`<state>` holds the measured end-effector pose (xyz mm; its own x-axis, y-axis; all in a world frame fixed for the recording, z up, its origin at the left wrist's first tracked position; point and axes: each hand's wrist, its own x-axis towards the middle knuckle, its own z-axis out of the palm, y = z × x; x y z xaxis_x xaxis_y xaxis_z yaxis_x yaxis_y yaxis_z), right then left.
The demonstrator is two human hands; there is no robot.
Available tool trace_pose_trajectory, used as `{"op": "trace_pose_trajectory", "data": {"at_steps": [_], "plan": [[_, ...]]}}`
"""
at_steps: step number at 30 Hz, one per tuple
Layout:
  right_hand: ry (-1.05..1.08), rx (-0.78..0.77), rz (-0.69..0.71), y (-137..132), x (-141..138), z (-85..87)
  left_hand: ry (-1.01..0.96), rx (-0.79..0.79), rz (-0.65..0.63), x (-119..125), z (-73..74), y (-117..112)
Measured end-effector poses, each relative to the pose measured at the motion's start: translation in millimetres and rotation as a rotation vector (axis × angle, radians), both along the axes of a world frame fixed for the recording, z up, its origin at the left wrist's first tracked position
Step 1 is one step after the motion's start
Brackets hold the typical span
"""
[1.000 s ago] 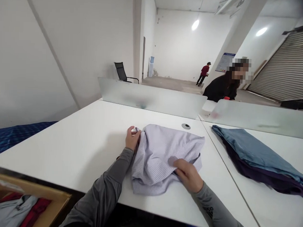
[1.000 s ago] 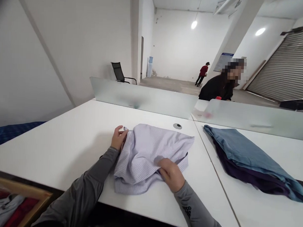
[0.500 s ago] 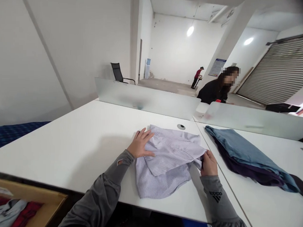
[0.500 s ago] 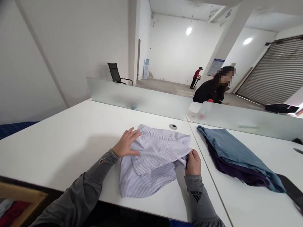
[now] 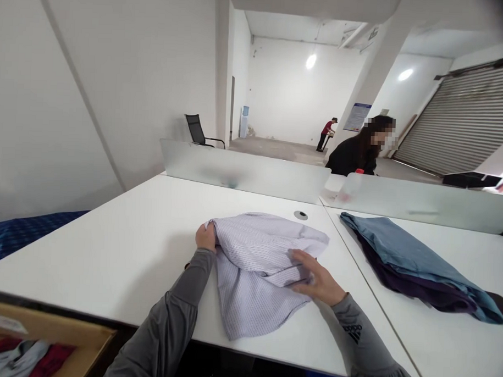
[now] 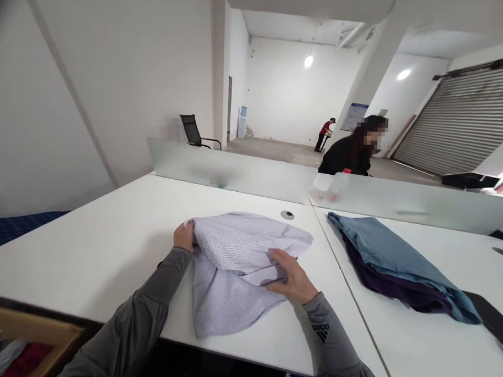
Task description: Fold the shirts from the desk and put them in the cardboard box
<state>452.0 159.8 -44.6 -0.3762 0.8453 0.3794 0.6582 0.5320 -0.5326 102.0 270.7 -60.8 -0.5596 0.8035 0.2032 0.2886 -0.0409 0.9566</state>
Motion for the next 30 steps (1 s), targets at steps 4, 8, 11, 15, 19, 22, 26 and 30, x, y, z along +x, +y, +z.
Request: {"op": "trace_pose_trajectory", "data": {"at_steps": [4,8,11,15,19,22,26,30], "plan": [[-0.186,0.171,-0.155,6,-6,-17.1,-0.002,0.044,0.047,1,7.6,-4],[0.019,0.25,-0.322,8,-19,4.0,0.129,0.267,-0.024,10,30.9,-33],[0.176,0.198,-0.314,0,-31,41.1,0.531,0.569,-0.426,28,41.0,-64],[0.276,0.072,-0.113,-18,-47,87.9,0.822,0.531,-0.778,50,31.9,-78],[0.1,0.054,0.112,-29,-49,79.9,0.426,0.353,-0.8,48,33.3,-73],[-0.125,0.138,0.125,-23,-39,30.8,0.215,0.324,-0.705,38,57.8,-84],[0.045,0.244,-0.107,-6,-20,-13.2,0.35,0.348,-0.662,22,93.4,-109],[0.434,0.491,-0.434,-19,-5,36.2,0.883,0.366,-0.731,4,110.4,-129]]}}
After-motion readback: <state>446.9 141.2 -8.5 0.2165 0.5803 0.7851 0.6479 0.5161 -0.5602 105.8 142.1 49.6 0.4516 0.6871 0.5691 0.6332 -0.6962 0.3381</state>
